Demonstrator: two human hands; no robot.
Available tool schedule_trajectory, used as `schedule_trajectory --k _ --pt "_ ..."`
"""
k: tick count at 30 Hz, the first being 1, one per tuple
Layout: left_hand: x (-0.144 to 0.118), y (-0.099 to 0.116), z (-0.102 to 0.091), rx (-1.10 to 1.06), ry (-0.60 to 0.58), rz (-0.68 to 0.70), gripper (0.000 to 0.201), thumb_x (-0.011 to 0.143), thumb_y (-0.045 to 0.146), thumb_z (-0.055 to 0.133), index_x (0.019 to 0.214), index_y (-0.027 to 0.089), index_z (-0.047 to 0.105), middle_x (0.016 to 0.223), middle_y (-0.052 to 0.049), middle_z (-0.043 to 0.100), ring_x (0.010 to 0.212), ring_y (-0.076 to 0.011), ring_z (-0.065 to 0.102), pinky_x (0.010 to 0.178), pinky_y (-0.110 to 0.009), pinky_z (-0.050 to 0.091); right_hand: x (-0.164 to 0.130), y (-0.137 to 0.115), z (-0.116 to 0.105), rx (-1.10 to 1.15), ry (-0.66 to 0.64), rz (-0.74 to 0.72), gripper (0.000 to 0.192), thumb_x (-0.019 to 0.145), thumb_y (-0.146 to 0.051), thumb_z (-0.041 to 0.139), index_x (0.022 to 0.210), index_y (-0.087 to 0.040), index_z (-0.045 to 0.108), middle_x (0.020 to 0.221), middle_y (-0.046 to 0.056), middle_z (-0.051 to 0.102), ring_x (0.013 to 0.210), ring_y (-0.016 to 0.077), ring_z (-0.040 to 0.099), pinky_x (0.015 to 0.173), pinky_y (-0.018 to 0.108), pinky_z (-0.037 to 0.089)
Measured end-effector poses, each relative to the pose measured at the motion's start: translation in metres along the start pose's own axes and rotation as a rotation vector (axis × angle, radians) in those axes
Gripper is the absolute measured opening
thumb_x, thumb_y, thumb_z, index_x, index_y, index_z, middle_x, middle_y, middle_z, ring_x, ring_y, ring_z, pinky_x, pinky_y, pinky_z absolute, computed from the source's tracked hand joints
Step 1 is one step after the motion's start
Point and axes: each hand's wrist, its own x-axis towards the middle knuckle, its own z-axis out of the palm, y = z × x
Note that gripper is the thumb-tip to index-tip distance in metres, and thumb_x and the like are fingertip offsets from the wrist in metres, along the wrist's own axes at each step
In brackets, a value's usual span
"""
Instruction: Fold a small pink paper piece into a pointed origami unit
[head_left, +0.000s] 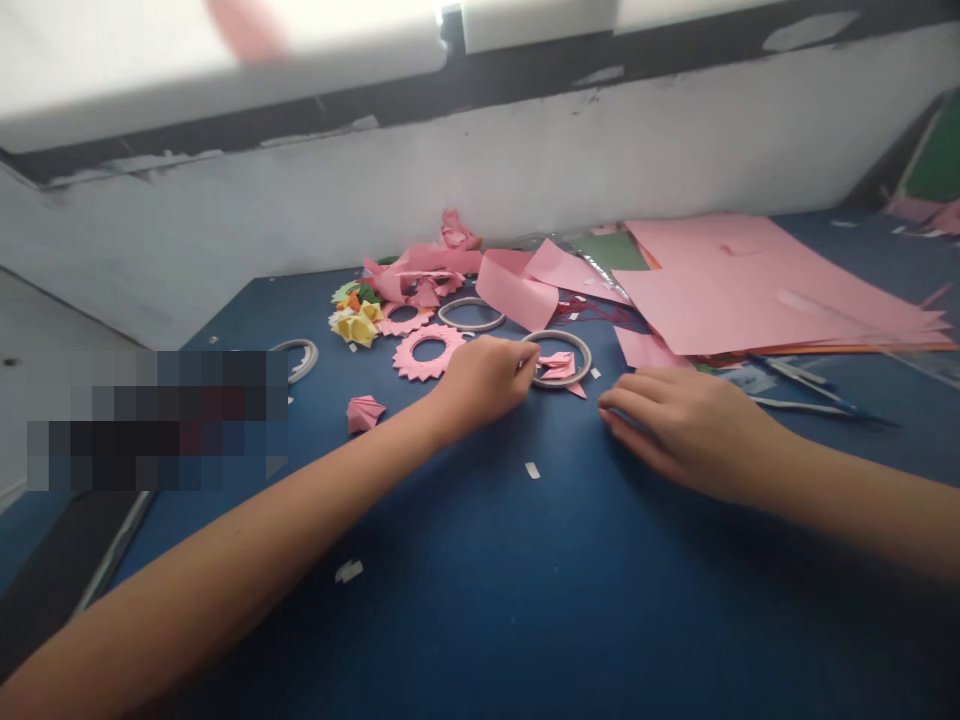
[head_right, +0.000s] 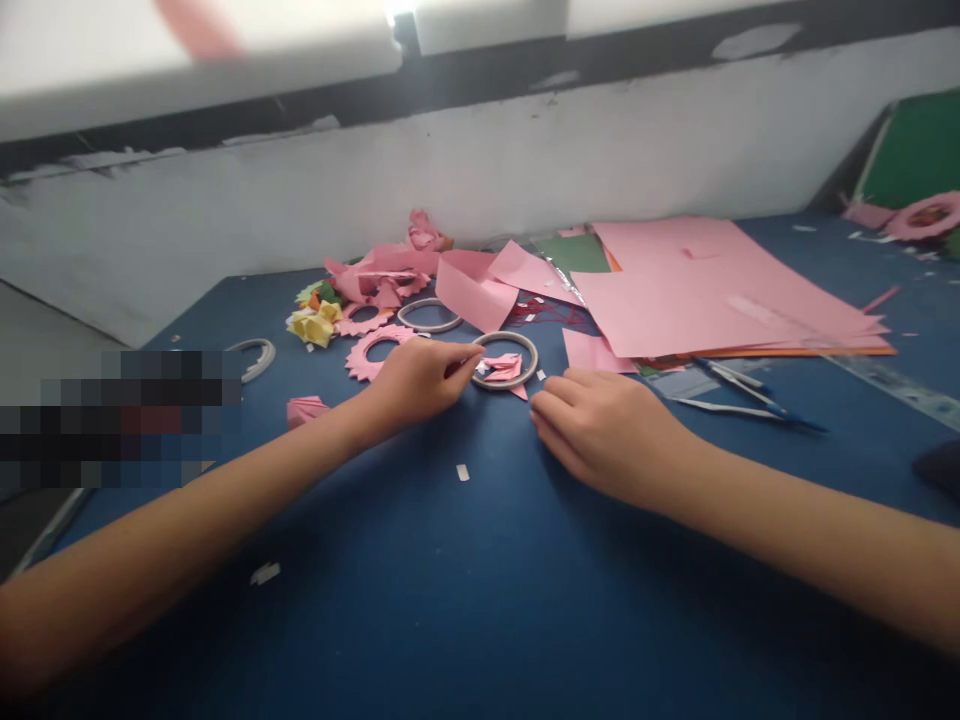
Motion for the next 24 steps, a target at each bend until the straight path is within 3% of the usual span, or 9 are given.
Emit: schedule_trajectory --k 5,9,11,13,14,18,19,21,24 --pt "0.0 -0.01 -0.017 -0.018 -0.015 0.013 0.044 0.116 0.046 0.082 0.151 0.021 0.074 0.155 -0.014 0.075 0.131 -0.0321 0.079 0.111 -0.055 0.072 0.012 0.031 0.007 -0.038 -0.112 0.097 0.025 0.124 -0.032 0.059 0.12 -0.017 0.079 0.107 0.013 0.082 0.099 0.0277 0.077 0.086 0.04 0.063" --pt "-0.036 -0.017 -0.034 -0.033 0.018 0.062 0.044 0.116 0.046 0.082 0.151 0.021 0.074 0.154 -0.013 0.075 0.131 -0.0323 0.079 0.111 -0.055 0.072 0.028 0.056 0.031 -0.004 -0.237 0.149 0.045 0.116 -0.048 0.081 0.151 -0.021 0.073 0.153 0.013 0.074 0.129 0.0304 0.078 0.108 0.053 0.071" --pt "-0.065 -0.013 -0.037 -0.04 0.046 0.096 0.042 0.117 0.046 0.081 0.15 0.022 0.074 0.154 -0.013 0.075 0.13 -0.0316 0.079 0.111 -0.054 0.072 0.036 0.064 0.045 0.031 -0.28 0.147 0.047 0.116 -0.049 0.082 0.153 -0.022 0.073 0.156 0.013 0.073 0.131 0.0311 0.077 0.11 0.055 0.07" --pt "-0.095 -0.002 -0.037 -0.048 0.089 0.139 0.033 0.118 0.044 0.081 0.14 0.02 0.077 0.139 -0.011 0.081 0.114 -0.0261 0.082 0.099 -0.046 0.074 0.043 0.069 0.055 0.065 -0.303 0.152 0.046 0.116 -0.048 0.081 0.153 -0.022 0.073 0.155 0.014 0.073 0.131 0.0312 0.077 0.11 0.055 0.07" --pt "-0.108 0.004 -0.036 -0.052 0.126 0.164 0.018 0.121 0.034 0.071 0.124 0.02 0.082 0.117 -0.006 0.086 0.094 -0.0213 0.083 0.086 -0.037 0.072 0.045 0.071 0.058 0.082 -0.305 0.16 0.046 0.116 -0.048 0.081 0.153 -0.022 0.073 0.155 0.014 0.073 0.131 0.0312 0.077 0.11 0.055 0.07" --pt "-0.141 0.029 -0.031 -0.077 0.254 0.223 0.033 0.118 0.017 0.054 0.101 0.019 0.083 0.074 0.002 0.079 0.061 -0.0144 0.075 0.059 -0.025 0.055 0.05 0.068 0.048 0.154 -0.243 0.229 0.04 0.117 -0.047 0.08 0.147 -0.021 0.075 0.149 0.013 0.076 0.128 0.0306 0.078 0.109 0.054 0.07" --pt "-0.144 0.033 -0.03 -0.087 0.286 0.221 0.033 0.118 0.016 0.054 0.101 0.018 0.083 0.072 0.002 0.077 0.058 -0.0136 0.073 0.057 -0.025 0.054 0.05 0.062 0.04 0.182 -0.209 0.249 0.024 0.119 -0.039 0.073 0.129 -0.018 0.08 0.131 0.015 0.081 0.12 0.0319 0.079 0.109 0.056 0.068" --pt "-0.146 0.037 -0.028 -0.114 0.348 0.207 0.032 0.117 0.015 0.054 0.104 0.017 0.083 0.076 0.001 0.081 0.06 -0.0132 0.075 0.061 -0.024 0.057 0.049 0.042 0.023 0.262 -0.153 0.281 0.028 0.12 -0.032 0.062 0.101 -0.019 0.077 0.101 0.013 0.082 0.106 0.0326 0.08 0.102 0.054 0.064" --pt "-0.145 0.039 -0.022 -0.163 0.4 0.17 0.024 0.116 0.014 0.059 0.121 0.014 0.083 0.087 -0.002 0.087 0.072 -0.0154 0.082 0.072 -0.024 0.064 0.043 -0.004 -0.005 0.463 -0.132 0.309 0.026 0.121 -0.036 0.058 0.107 -0.023 0.077 0.097 0.008 0.083 0.084 0.0237 0.077 0.077 0.036 0.06"
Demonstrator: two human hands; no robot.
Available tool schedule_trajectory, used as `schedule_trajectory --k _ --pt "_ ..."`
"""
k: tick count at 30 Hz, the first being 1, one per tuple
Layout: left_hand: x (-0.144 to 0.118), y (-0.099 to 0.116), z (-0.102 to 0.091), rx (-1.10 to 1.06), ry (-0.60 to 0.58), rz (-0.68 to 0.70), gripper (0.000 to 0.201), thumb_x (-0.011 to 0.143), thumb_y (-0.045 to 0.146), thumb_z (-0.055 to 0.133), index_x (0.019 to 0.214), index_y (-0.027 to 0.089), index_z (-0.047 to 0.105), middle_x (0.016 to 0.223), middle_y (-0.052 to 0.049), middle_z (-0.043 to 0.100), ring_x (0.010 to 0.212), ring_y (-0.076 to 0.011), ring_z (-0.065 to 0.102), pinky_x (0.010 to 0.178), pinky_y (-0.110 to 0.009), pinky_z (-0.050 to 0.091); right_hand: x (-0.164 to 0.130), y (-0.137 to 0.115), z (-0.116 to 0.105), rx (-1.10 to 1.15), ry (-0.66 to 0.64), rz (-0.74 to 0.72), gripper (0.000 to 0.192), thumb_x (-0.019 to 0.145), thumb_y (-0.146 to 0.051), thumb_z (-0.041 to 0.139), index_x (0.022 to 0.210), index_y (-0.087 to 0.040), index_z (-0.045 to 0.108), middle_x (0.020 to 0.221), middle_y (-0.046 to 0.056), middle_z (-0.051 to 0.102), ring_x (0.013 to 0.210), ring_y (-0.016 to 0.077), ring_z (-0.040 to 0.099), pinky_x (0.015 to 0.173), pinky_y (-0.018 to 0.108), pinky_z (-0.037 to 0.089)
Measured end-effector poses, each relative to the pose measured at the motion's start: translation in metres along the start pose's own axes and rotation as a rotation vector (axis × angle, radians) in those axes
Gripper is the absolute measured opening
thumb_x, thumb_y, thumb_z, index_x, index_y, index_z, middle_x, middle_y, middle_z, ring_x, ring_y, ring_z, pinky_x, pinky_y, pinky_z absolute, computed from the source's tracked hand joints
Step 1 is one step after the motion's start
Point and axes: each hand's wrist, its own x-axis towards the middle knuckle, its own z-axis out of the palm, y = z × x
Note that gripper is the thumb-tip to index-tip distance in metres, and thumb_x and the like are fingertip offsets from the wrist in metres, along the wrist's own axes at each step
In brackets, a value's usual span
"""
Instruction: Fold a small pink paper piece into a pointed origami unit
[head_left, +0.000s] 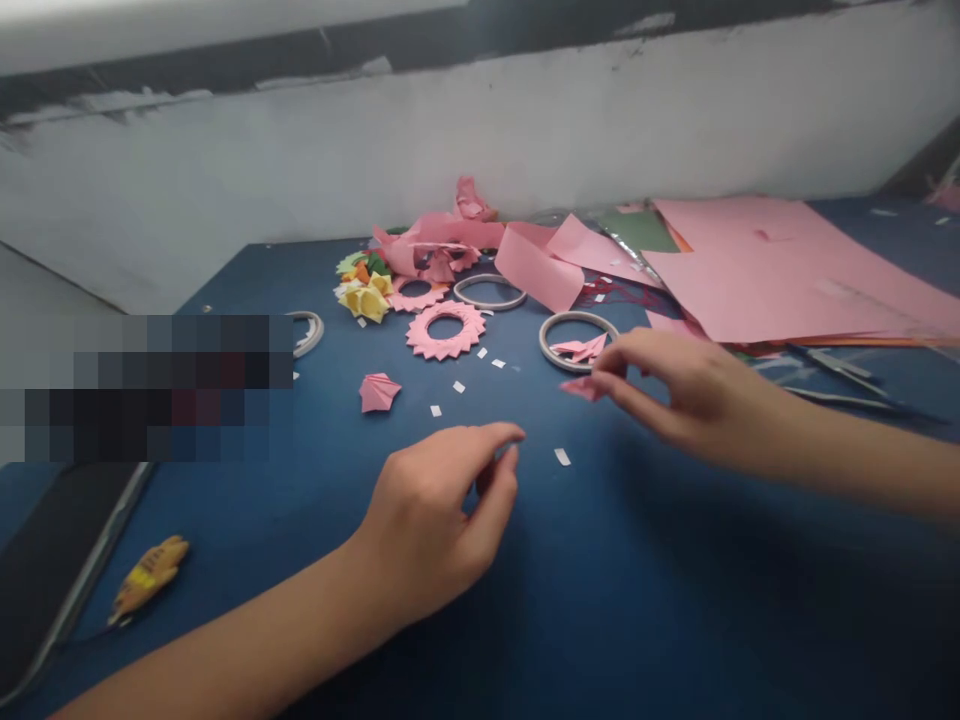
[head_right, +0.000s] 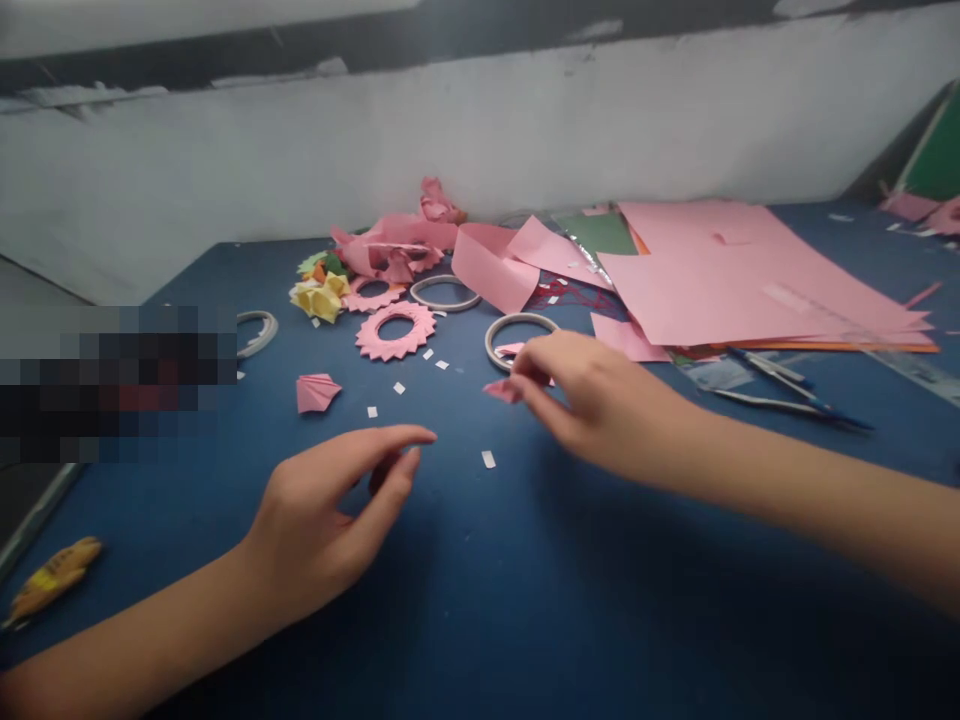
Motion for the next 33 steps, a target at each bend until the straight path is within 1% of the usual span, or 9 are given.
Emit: schedule_trajectory --k 3,7,9,11,14,16,24,30,33 --pt "-0.004 0.003 0.008 -0.072 -0.025 -0.028 0.025 0.116 0.016 0.063 0.134 0.015 0.081 0.084 0.001 0.085 0.068 -0.0141 0.078 0.073 -0.023 0.066 -0.02 -0.044 0.005 0.187 -0.016 0.04 0.027 0.121 -0.035 0.058 0.102 -0.025 0.074 0.088 0.002 0.081 0.07 0.0166 0.072 0.065 0.028 0.055" --pt "-0.01 0.013 0.014 -0.191 -0.08 -0.043 0.024 0.117 0.017 0.061 0.115 0.019 0.085 0.092 -0.001 0.089 0.072 -0.0137 0.081 0.076 -0.021 0.065 -0.031 -0.07 0.014 0.386 -0.068 0.144 0.028 0.12 -0.036 0.059 0.097 -0.025 0.073 0.081 -0.001 0.078 0.065 0.0147 0.071 0.062 0.024 0.056" --pt "-0.01 0.019 0.013 -0.241 -0.104 -0.071 0.028 0.118 0.017 0.059 0.107 0.019 0.085 0.092 -0.002 0.09 0.075 -0.0138 0.083 0.075 -0.019 0.063 -0.033 -0.073 0.017 0.454 -0.089 0.198 0.032 0.12 -0.039 0.059 0.095 -0.025 0.072 0.079 0.0 0.077 0.066 0.016 0.072 0.062 0.024 0.057" --pt "-0.009 0.023 0.011 -0.296 -0.129 -0.133 0.03 0.118 0.016 0.058 0.103 0.019 0.084 0.085 0.001 0.087 0.069 -0.0114 0.079 0.07 -0.016 0.059 -0.034 -0.073 0.019 0.501 -0.105 0.241 0.035 0.122 -0.043 0.057 0.095 -0.025 0.072 0.08 0.001 0.078 0.069 0.0173 0.074 0.061 0.024 0.058" --pt "-0.005 0.028 0.007 -0.384 -0.17 -0.265 0.034 0.118 0.016 0.056 0.096 0.019 0.081 0.069 0.006 0.076 0.055 -0.0081 0.065 0.053 -0.013 0.048 -0.039 -0.073 0.024 0.604 -0.138 0.27 0.035 0.121 -0.05 0.062 0.101 -0.025 0.075 0.088 0.003 0.082 0.074 0.018 0.076 0.064 0.025 0.061" --pt "-0.003 0.029 0.006 -0.439 -0.199 -0.34 0.035 0.118 0.019 0.056 0.093 0.02 0.08 0.063 0.007 0.069 0.051 -0.008 0.058 0.048 -0.013 0.042 -0.041 -0.074 0.027 0.67 -0.16 0.259 0.034 0.12 -0.054 0.067 0.105 -0.026 0.078 0.094 0.004 0.085 0.076 0.0178 0.077 0.067 0.025 0.063" --pt "-0.008 0.029 0.006 -0.557 -0.309 -0.488 0.039 0.115 0.034 0.06 0.085 0.02 0.081 0.068 0.001 0.073 0.057 -0.0108 0.058 0.053 -0.017 0.046 -0.04 -0.077 0.031 0.743 -0.149 0.304 0.033 0.12 -0.044 0.063 0.101 -0.025 0.081 0.091 0.003 0.085 0.079 0.0183 0.079 0.072 0.025 0.064" --pt "-0.007 0.028 0.005 -0.631 -0.274 -0.51 0.03 0.115 0.033 0.065 0.093 0.023 0.083 0.071 0.001 0.073 0.059 -0.0141 0.063 0.052 -0.019 0.052 -0.041 -0.076 0.029 0.705 -0.081 0.209 0.025 0.119 -0.032 0.064 0.103 -0.024 0.082 0.088 0.001 0.085 0.073 0.0158 0.078 0.069 0.022 0.064" --pt "-0.006 0.027 0.004 -0.646 -0.271 -0.516 0.027 0.114 0.032 0.068 0.093 0.024 0.083 0.071 0.001 0.073 0.06 -0.0153 0.064 0.051 -0.02 0.054 -0.04 -0.074 0.026 0.688 -0.097 0.135 0.021 0.119 -0.025 0.066 0.103 -0.024 0.08 0.087 0.0 0.084 0.071 0.0141 0.077 0.067 0.021 0.063"
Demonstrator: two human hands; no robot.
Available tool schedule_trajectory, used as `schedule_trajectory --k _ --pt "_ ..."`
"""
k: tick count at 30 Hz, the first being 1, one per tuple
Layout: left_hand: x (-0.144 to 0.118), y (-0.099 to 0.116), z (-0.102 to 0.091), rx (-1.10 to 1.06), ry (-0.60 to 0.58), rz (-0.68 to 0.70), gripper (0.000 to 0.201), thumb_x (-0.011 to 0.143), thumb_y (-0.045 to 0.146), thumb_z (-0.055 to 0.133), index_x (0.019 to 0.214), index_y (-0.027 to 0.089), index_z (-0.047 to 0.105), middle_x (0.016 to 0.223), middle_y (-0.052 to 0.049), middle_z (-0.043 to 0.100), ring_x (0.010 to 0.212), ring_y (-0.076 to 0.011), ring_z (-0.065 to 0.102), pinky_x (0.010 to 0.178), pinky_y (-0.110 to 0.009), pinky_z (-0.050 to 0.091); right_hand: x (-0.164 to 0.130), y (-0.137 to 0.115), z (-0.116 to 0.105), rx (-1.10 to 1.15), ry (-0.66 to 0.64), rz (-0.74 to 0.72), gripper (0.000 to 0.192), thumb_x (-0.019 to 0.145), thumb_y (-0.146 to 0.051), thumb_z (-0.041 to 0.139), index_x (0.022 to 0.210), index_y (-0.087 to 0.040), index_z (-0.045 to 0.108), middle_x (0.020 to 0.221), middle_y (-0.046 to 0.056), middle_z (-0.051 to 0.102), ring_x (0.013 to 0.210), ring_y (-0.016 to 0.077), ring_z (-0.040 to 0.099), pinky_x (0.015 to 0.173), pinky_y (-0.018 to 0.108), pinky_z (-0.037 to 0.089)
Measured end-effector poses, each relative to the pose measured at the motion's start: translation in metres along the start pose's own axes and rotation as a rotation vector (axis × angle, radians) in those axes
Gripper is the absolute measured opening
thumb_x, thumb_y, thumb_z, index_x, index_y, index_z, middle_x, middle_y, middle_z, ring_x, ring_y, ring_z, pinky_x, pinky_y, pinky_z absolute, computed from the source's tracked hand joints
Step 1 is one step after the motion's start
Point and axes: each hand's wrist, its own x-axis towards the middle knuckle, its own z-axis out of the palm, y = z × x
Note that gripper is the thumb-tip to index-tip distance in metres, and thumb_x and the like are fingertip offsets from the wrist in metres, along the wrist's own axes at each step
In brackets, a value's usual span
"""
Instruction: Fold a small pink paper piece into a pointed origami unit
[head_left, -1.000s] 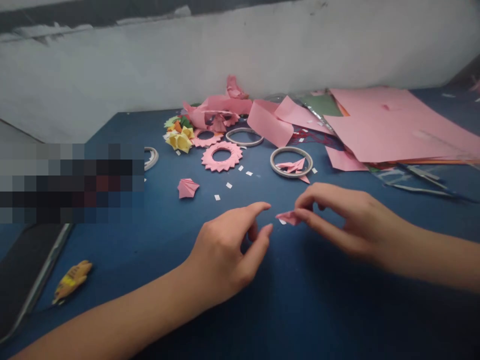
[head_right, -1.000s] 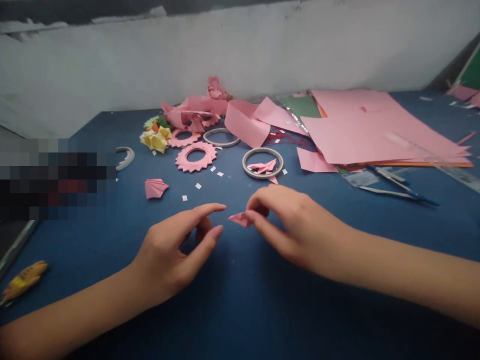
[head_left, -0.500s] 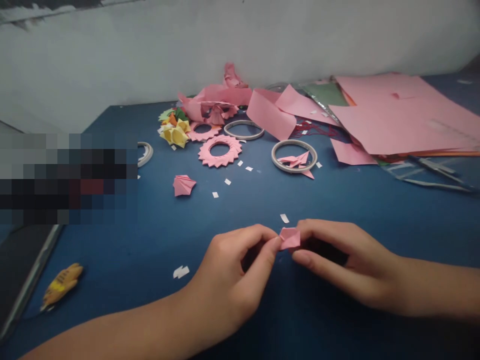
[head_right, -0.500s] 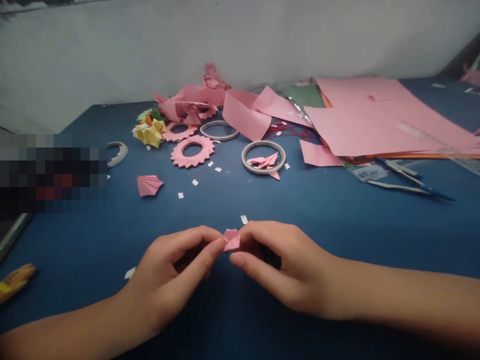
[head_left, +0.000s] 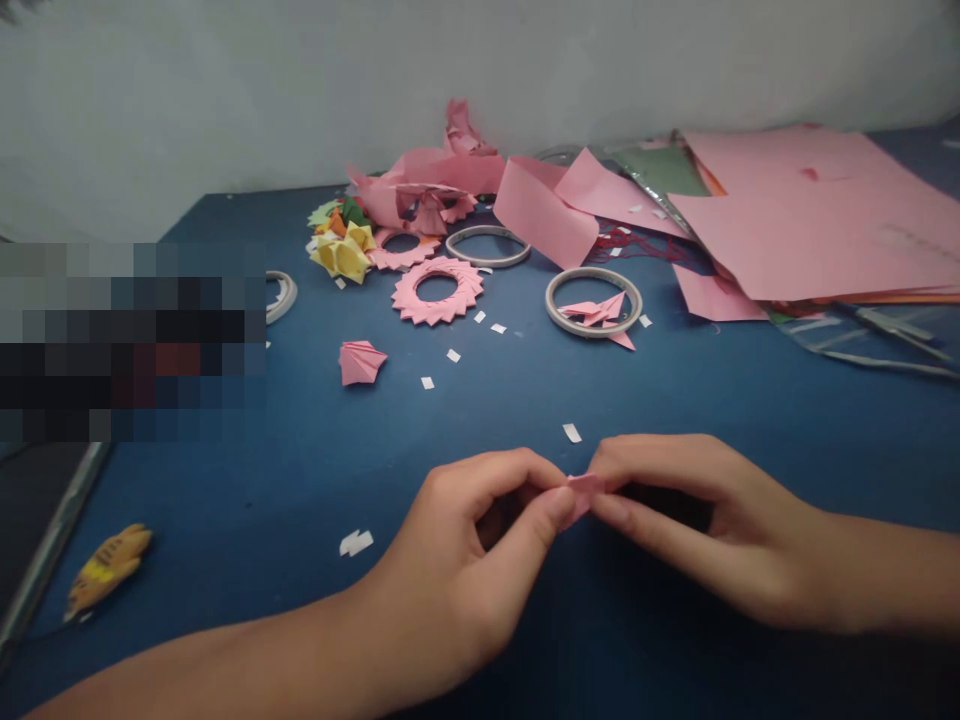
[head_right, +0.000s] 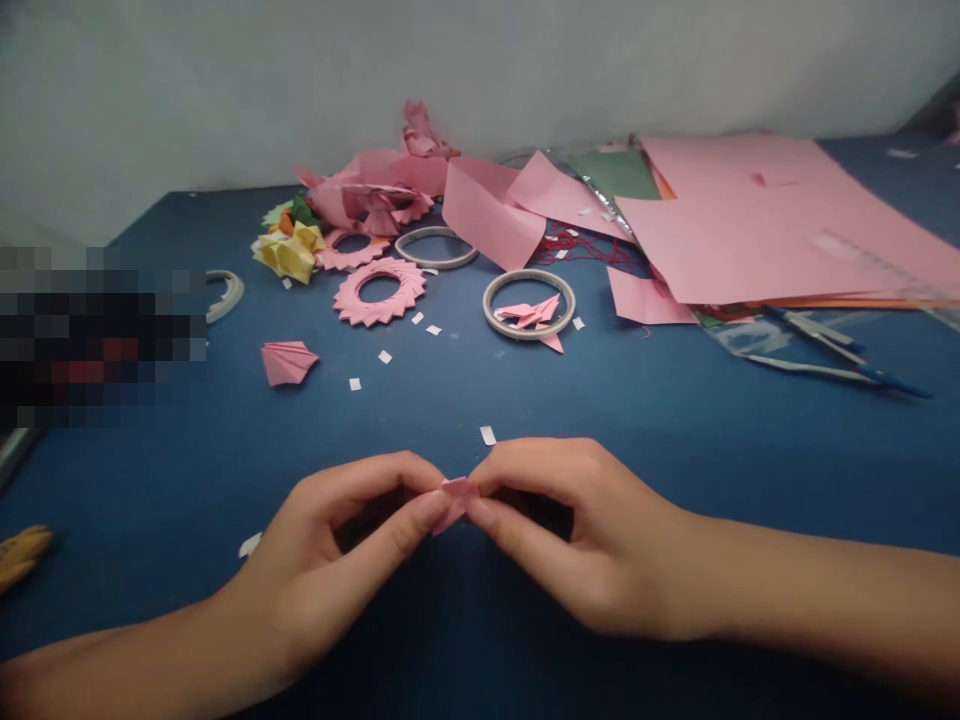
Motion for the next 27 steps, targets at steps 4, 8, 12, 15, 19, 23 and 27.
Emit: schedule_trajectory --k 4,8,12,15,19,23,27 --pt "0.0 0.004 0.0 -0.09 -0.074 -0.072 0.035 0.113 0.033 0.066 0.08 0.023 0.072 0.066 0.003 0.062 0.06 -0.0134 0.056 0.051 -0.018 0.047 -0.001 0.004 0.001 -0.089 0.037 -0.137 0.008 0.12 -0.019 0.07 0.124 -0.024 0.075 0.094 -0.002 0.083 0.073 0.0102 0.076 0.069 0.015 0.061" --pt "-0.001 0.007 0.001 -0.167 -0.131 -0.13 0.029 0.11 0.031 0.063 0.084 0.023 0.071 0.071 0.002 0.066 0.063 -0.0136 0.057 0.054 -0.019 0.05 -0.003 0.011 0.001 -0.169 0.011 -0.33 0.01 0.127 -0.022 0.06 0.132 -0.023 0.069 0.104 0.002 0.086 0.089 0.0089 0.082 0.084 0.014 0.063" --pt "-0.002 0.006 0.001 -0.148 -0.14 -0.133 0.03 0.112 0.032 0.063 0.084 0.023 0.07 0.068 0.003 0.065 0.059 -0.0129 0.056 0.05 -0.017 0.047 -0.004 0.011 -0.006 -0.181 -0.025 -0.331 0.013 0.127 -0.017 0.059 0.131 -0.022 0.07 0.104 0.003 0.086 0.092 0.0082 0.083 0.083 0.013 0.064" --pt "-0.001 0.004 0.001 -0.088 -0.092 -0.086 0.027 0.11 0.029 0.064 0.086 0.023 0.075 0.069 0.002 0.07 0.058 -0.0128 0.058 0.05 -0.018 0.046 -0.005 0.01 -0.008 -0.134 -0.032 -0.329 0.013 0.123 -0.024 0.07 0.136 -0.021 0.07 0.106 0.005 0.087 0.096 0.0123 0.085 0.087 0.019 0.068" --pt "-0.003 0.004 0.001 -0.03 -0.058 -0.016 0.026 0.112 0.024 0.066 0.09 0.024 0.079 0.068 0.004 0.073 0.056 -0.0121 0.06 0.048 -0.018 0.046 -0.005 0.013 -0.002 -0.187 -0.009 -0.339 0.016 0.124 -0.018 0.065 0.138 -0.022 0.07 0.106 0.006 0.088 0.1 0.015 0.088 0.087 0.022 0.07" --pt "-0.007 0.003 0.004 0.093 -0.016 0.145 0.025 0.117 0.019 0.065 0.096 0.023 0.079 0.067 0.006 0.07 0.052 -0.0101 0.059 0.044 -0.019 0.04 -0.005 0.013 0.002 -0.204 0.036 -0.333 0.013 0.124 -0.016 0.064 0.13 -0.024 0.071 0.104 0.004 0.089 0.096 0.014 0.088 0.085 0.021 0.07" --pt "-0.009 0.0 0.006 0.499 0.11 0.531 0.025 0.12 0.012 0.058 0.103 0.018 0.074 0.077 0.0 0.076 0.059 -0.0143 0.064 0.053 -0.029 0.049 -0.006 0.012 0.004 -0.224 0.06 -0.331 0.014 0.122 -0.013 0.065 0.124 -0.025 0.072 0.099 0.003 0.087 0.088 0.0145 0.086 0.081 0.023 0.07"
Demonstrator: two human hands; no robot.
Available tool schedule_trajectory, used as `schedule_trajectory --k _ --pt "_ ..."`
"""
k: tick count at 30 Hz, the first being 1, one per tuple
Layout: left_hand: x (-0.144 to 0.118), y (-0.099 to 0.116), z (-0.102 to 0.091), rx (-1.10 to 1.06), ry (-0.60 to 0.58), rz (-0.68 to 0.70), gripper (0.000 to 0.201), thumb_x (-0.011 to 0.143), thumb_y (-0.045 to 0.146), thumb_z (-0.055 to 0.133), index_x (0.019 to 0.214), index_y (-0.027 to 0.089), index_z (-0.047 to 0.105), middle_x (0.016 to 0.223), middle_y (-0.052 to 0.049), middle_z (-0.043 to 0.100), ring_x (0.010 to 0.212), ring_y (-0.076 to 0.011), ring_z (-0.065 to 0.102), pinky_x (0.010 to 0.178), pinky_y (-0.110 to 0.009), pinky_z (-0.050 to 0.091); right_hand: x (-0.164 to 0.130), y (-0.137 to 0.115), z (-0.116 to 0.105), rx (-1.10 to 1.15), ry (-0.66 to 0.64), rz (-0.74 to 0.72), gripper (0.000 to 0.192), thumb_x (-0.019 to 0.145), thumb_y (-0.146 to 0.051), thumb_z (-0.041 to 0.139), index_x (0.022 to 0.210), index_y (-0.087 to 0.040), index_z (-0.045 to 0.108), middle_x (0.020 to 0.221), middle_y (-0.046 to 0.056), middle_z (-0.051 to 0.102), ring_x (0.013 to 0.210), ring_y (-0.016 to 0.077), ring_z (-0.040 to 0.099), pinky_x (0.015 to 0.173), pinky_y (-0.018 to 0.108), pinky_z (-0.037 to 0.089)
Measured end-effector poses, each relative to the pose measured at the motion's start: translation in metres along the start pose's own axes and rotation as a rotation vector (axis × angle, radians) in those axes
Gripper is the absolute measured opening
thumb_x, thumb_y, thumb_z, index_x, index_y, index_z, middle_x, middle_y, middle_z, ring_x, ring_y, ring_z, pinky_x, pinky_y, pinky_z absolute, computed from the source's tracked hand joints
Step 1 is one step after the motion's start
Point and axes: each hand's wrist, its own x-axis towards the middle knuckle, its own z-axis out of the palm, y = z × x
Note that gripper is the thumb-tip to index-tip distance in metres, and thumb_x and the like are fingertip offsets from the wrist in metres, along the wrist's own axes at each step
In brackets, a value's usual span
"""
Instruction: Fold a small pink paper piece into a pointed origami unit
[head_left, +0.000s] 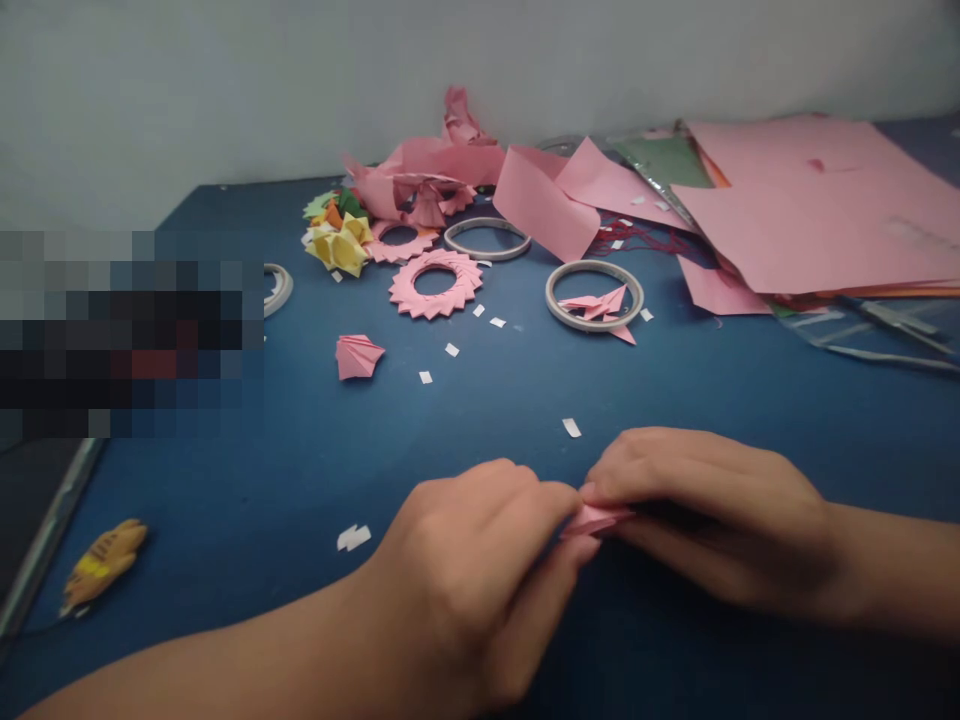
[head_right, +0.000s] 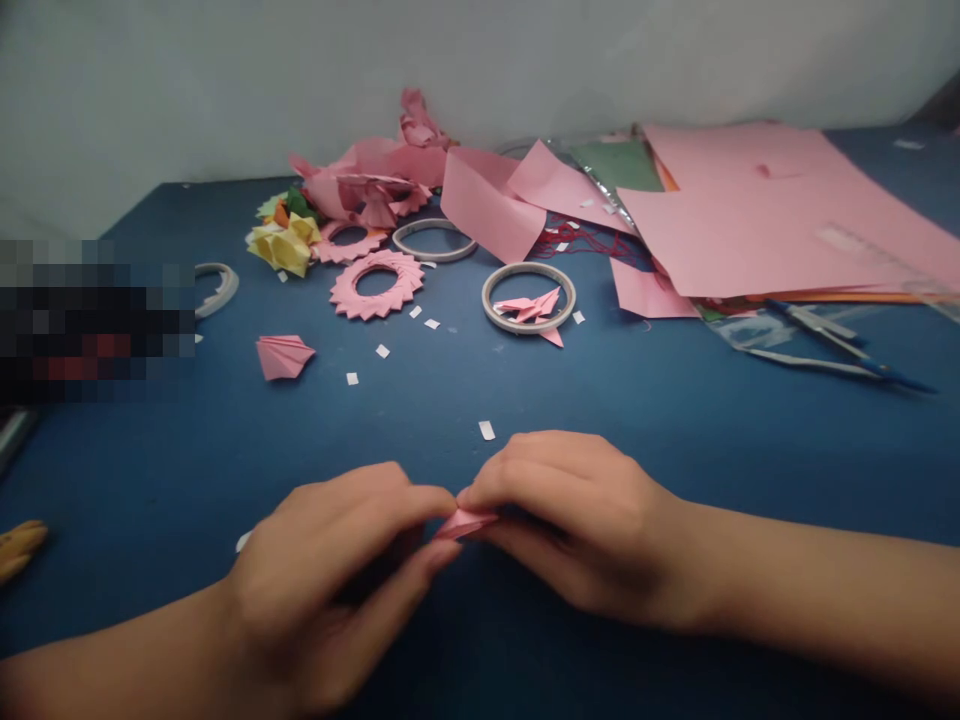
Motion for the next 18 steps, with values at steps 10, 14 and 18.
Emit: schedule_trajectory --k 10,14,18 --pt "0.002 -0.012 -0.01 0.299 -0.088 0.362 0.021 0.113 0.0 0.054 0.119 0.001 0.074 0.072 -0.001 0.07 0.059 -0.0196 0.058 0.05 -0.04 0.044 -0.004 0.002 0.004 -0.052 0.033 -0.055 0.015 0.119 -0.01 0.065 0.122 -0.023 0.071 0.099 0.004 0.087 0.085 0.0159 0.084 0.081 0.026 0.071" --pt "0.004 -0.013 -0.018 0.304 -0.176 0.408 0.025 0.108 0.003 0.054 0.117 0.001 0.077 0.076 -0.006 0.073 0.059 -0.0212 0.062 0.047 -0.038 0.047 -0.003 0.001 0.004 -0.073 0.051 -0.064 0.016 0.116 -0.008 0.065 0.121 -0.023 0.071 0.096 0.004 0.086 0.08 0.0161 0.082 0.077 0.027 0.069" --pt "0.006 -0.008 -0.022 0.363 -0.225 0.422 0.035 0.115 0.005 0.046 0.112 0.007 0.081 0.081 -0.009 0.082 0.06 -0.021 0.068 0.051 -0.036 0.058 -0.004 0.002 0.005 -0.204 0.026 -0.124 0.013 0.12 -0.011 0.06 0.116 -0.021 0.069 0.092 0.004 0.083 0.079 0.0172 0.079 0.075 0.03 0.068"
